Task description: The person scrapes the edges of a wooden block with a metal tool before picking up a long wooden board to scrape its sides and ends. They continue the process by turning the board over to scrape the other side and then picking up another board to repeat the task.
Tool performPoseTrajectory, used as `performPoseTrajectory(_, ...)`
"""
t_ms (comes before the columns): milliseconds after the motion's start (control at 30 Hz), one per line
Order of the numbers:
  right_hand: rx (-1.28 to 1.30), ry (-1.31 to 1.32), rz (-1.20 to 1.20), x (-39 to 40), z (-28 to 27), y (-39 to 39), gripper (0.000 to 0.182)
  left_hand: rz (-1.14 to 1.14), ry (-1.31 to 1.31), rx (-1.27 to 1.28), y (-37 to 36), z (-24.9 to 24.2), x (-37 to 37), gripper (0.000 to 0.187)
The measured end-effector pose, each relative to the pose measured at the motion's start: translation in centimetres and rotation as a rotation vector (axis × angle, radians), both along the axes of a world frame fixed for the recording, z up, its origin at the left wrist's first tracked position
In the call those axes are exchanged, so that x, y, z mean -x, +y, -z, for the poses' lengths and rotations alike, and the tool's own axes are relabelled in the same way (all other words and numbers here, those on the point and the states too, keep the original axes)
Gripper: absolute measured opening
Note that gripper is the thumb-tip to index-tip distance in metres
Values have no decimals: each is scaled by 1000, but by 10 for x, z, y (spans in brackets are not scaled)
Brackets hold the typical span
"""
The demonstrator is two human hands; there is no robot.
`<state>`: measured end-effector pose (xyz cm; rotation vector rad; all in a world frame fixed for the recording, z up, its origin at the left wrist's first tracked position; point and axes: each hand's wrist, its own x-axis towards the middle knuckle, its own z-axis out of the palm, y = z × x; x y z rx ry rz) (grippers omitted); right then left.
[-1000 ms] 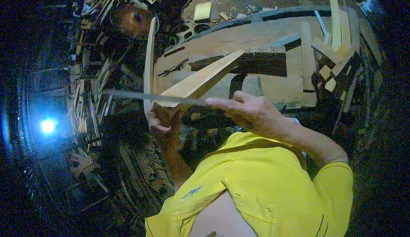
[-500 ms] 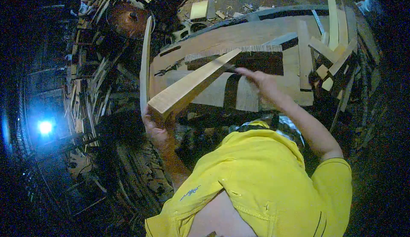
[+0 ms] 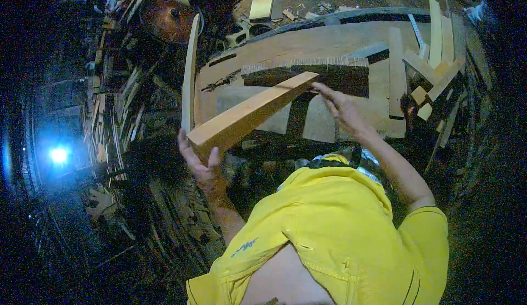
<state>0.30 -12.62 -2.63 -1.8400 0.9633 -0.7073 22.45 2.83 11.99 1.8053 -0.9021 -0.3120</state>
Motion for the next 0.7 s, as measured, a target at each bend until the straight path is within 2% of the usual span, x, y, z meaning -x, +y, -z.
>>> performPoseTrajectory(33,109,-125,-90,-4,-20,6,40,63,-2,7,3,5,-1,66)
performPoseTrajectory(100,74,-151,-260,-7,-59,21,46,40,8,-15,6,13,-4,72)
performPoseTrajectory(133,73,-147,-258,-6,-79,27,46,86,35,24,4,11,1,71)
performPoseTrajectory(167,50,-41,-392,-4,-98,32,49,133,64,62,2,11,3,71)
performPoseTrajectory(200,27,65,-525,-3,-106,34,51,339,-468,-51,9,19,-19,69)
performPoseTrajectory(233,26,69,-520,-2,-102,34,51,343,-465,-48,8,19,-15,69)
performPoseTrajectory(300,90,57,-441,-4,-79,33,45,139,-138,-3,4,17,0,68)
performPoseTrajectory(333,10,59,-416,-3,-52,28,51,186,-83,101,-1,18,2,65)
performPoseTrajectory(367,9,62,-414,0,-25,20,51,188,-80,101,-1,18,3,65)
performPoseTrajectory(400,-23,109,-311,3,0,13,50,174,-45,108,-1,17,4,63)
performPoseTrajectory(433,-53,154,-205,3,3,9,49,161,-10,115,-1,17,5,62)
performPoseTrajectory(567,-5,140,-176,8,-6,17,46,208,-21,148,1,24,-2,63)
performPoseTrajectory(633,-48,247,-225,9,8,14,42,108,45,215,-6,23,4,64)
performPoseTrajectory(667,-45,261,-201,13,24,11,42,61,-71,137,-1,30,-1,66)
performPoseTrajectory(700,-104,244,-124,18,50,8,39,89,-52,146,-4,29,3,66)
